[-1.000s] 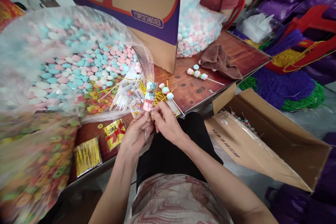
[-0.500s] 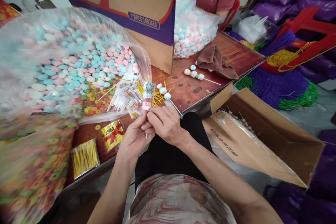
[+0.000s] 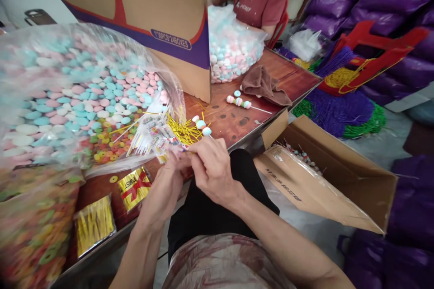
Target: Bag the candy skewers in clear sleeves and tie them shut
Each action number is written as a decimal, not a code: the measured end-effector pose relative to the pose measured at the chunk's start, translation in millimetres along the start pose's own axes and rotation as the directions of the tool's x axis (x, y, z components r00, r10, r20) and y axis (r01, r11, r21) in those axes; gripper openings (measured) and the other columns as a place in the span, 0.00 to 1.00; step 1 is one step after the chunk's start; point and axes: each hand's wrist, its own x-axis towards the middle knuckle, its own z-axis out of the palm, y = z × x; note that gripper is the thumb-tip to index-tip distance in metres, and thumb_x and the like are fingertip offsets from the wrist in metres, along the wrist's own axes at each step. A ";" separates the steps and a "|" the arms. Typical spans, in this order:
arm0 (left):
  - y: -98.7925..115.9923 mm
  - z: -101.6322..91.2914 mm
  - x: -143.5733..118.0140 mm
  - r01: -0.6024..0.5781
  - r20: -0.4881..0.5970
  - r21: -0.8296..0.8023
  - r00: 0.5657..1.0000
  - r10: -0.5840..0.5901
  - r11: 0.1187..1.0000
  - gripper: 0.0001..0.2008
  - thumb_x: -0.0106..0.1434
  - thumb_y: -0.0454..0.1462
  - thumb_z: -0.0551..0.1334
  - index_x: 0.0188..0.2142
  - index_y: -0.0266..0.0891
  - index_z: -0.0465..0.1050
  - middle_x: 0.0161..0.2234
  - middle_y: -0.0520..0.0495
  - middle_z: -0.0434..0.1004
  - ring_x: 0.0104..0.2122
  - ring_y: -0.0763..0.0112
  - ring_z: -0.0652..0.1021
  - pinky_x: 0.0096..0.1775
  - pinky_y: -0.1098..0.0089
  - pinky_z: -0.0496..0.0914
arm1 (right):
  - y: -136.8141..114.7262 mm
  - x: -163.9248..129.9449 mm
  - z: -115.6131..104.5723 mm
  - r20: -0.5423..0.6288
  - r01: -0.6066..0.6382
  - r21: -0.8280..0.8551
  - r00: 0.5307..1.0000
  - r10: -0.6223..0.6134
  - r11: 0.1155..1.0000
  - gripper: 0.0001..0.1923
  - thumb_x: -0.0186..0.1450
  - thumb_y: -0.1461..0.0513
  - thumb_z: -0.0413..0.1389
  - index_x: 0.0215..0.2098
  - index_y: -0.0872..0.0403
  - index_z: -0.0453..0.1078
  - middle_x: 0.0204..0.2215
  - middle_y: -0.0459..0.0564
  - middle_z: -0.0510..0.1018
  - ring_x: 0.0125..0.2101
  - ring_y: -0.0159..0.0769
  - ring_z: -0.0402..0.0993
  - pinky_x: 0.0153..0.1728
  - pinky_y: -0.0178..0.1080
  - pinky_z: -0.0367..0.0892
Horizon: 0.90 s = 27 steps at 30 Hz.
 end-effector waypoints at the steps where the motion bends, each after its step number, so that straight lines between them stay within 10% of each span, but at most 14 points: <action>1: -3.5 1.2 0.5 0.024 0.006 -0.019 1.000 -0.024 1.000 0.17 0.61 0.50 0.65 0.32 0.38 0.81 0.38 0.45 0.81 0.46 0.62 0.76 0.53 0.63 0.66 | -1.5 -2.8 0.6 -0.008 -0.023 0.051 1.000 0.024 0.998 0.07 0.68 0.68 0.52 0.34 0.54 0.70 0.29 0.47 0.75 0.32 0.34 0.69 0.37 0.41 0.59; 4: -11.8 5.1 5.1 0.089 0.067 -0.113 0.994 -0.081 0.990 0.11 0.57 0.43 0.70 0.35 0.39 0.83 0.36 0.46 0.81 0.41 0.66 0.77 0.50 0.65 0.68 | -1.0 -15.9 1.1 0.015 -0.260 0.339 0.962 0.272 0.904 0.07 0.68 0.65 0.54 0.33 0.53 0.73 0.30 0.47 0.76 0.31 0.33 0.70 0.35 0.39 0.60; 9: -20.3 15.0 14.9 0.117 0.057 -0.122 0.992 -0.111 0.986 0.07 0.56 0.42 0.70 0.30 0.40 0.83 0.29 0.48 0.79 0.32 0.71 0.75 0.42 0.70 0.69 | 16.3 -46.7 -11.6 0.366 -0.613 0.690 0.754 0.545 0.385 0.13 0.68 0.55 0.56 0.34 0.54 0.78 0.26 0.47 0.74 0.21 0.28 0.60 0.26 0.36 0.54; 12: -28.9 25.6 23.0 0.029 0.115 0.154 0.992 -0.047 0.988 0.10 0.60 0.43 0.66 0.34 0.41 0.84 0.34 0.46 0.81 0.39 0.66 0.77 0.47 0.67 0.68 | 28.7 -68.8 -20.4 0.483 -0.623 0.777 0.683 0.548 0.093 0.20 0.68 0.49 0.55 0.38 0.57 0.79 0.24 0.48 0.73 0.18 0.25 0.57 0.24 0.35 0.52; 17: -46.1 47.4 39.6 -0.261 0.406 0.488 0.913 0.048 0.833 0.14 0.65 0.45 0.61 0.39 0.42 0.83 0.41 0.44 0.82 0.43 0.62 0.78 0.50 0.62 0.69 | 54.5 -93.5 -41.1 0.359 -0.489 0.872 0.653 0.667 0.009 0.10 0.64 0.56 0.62 0.32 0.55 0.77 0.14 0.38 0.58 0.17 0.22 0.47 0.23 0.32 0.48; 20: -47.3 42.4 52.6 -0.331 0.332 0.556 0.929 0.162 0.763 0.15 0.63 0.45 0.62 0.44 0.43 0.81 0.46 0.44 0.80 0.46 0.61 0.78 0.51 0.61 0.70 | 76.8 -88.9 -70.2 0.154 -0.332 0.940 0.613 0.775 0.076 0.12 0.61 0.51 0.64 0.35 0.49 0.77 0.18 0.38 0.61 0.18 0.23 0.47 0.23 0.32 0.52; 23: -39.0 15.8 68.8 -0.325 0.148 0.617 0.942 0.300 0.717 0.16 0.61 0.48 0.62 0.39 0.42 0.81 0.42 0.44 0.82 0.45 0.60 0.79 0.51 0.60 0.71 | 102.5 -63.1 -104.0 -0.035 -0.466 0.786 0.622 0.782 0.406 0.20 0.63 0.45 0.59 0.43 0.48 0.77 0.29 0.46 0.73 0.23 0.28 0.58 0.26 0.35 0.58; 27: -27.1 -24.9 84.7 -0.217 -0.061 0.670 0.937 0.343 0.710 0.19 0.57 0.52 0.63 0.38 0.41 0.81 0.39 0.45 0.83 0.41 0.58 0.80 0.49 0.58 0.73 | 142.5 2.8 -122.5 -0.245 -0.501 -0.010 0.840 0.484 0.865 0.14 0.68 0.54 0.53 0.44 0.51 0.76 0.39 0.52 0.79 0.39 0.41 0.71 0.43 0.44 0.66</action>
